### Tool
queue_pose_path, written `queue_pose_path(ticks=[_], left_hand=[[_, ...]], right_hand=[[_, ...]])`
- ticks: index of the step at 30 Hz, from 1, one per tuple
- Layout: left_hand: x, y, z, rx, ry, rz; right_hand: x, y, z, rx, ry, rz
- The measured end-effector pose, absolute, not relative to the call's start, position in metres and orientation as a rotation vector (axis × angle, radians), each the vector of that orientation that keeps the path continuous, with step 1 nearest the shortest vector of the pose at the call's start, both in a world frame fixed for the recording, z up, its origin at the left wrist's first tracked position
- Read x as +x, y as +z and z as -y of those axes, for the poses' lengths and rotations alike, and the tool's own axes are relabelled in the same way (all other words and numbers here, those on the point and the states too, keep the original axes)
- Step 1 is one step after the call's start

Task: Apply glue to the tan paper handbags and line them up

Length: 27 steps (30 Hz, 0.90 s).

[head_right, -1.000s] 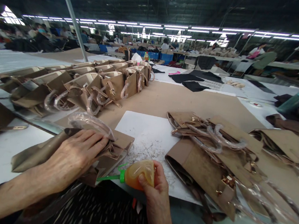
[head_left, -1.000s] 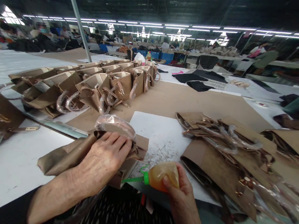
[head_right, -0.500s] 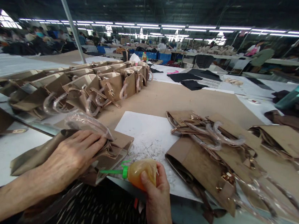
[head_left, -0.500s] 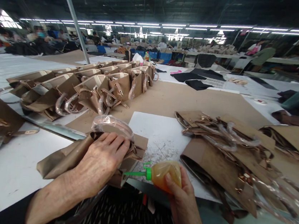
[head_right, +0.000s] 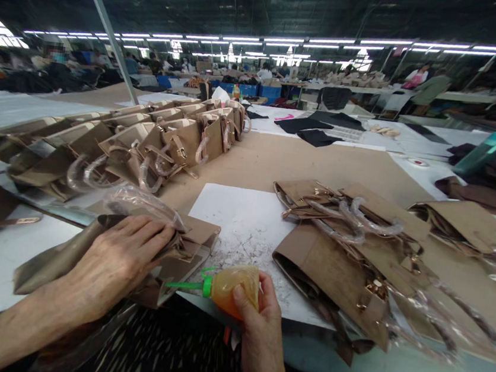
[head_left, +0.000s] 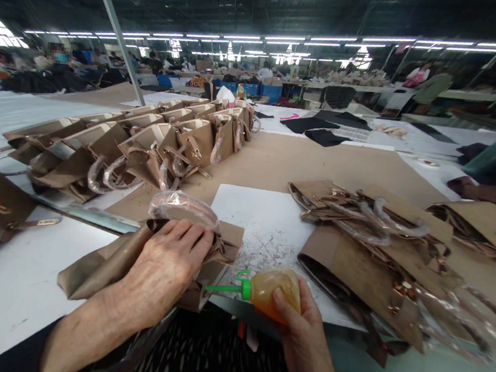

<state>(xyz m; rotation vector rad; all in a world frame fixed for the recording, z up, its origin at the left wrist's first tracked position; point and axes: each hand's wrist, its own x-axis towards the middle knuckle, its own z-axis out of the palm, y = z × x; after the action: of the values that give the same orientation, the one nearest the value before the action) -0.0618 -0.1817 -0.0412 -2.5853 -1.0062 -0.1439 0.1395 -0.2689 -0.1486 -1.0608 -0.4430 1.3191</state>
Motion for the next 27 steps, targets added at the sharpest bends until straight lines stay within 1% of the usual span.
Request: queue_pose_path(ticks=[5, 11, 16, 23, 27], left_hand=[[-0.061, -0.04, 0.181, -2.576, -0.169, 0.976], [-0.059, -0.041, 0.18, -2.552, -0.188, 0.982], [-0.059, -0.045, 0.179, -2.55, -0.167, 0.998], [-0.061, -0.055, 0.176, -2.522, -0.125, 1.066], [-0.06, -0.055, 0.173, -2.505, -0.112, 1.092]], right_hand=[[0.135, -0.143, 0.271, -1.051, 1.313, 0.436], [0.134, -0.149, 0.286, -1.125, 1.304, 0.468], [0.141, -0.152, 0.291, -1.234, 1.182, 0.583], [0.148, -0.155, 0.276, -1.383, 1.01, 0.734], [0.15, -0.161, 0.264, -1.429, 1.017, 0.853]])
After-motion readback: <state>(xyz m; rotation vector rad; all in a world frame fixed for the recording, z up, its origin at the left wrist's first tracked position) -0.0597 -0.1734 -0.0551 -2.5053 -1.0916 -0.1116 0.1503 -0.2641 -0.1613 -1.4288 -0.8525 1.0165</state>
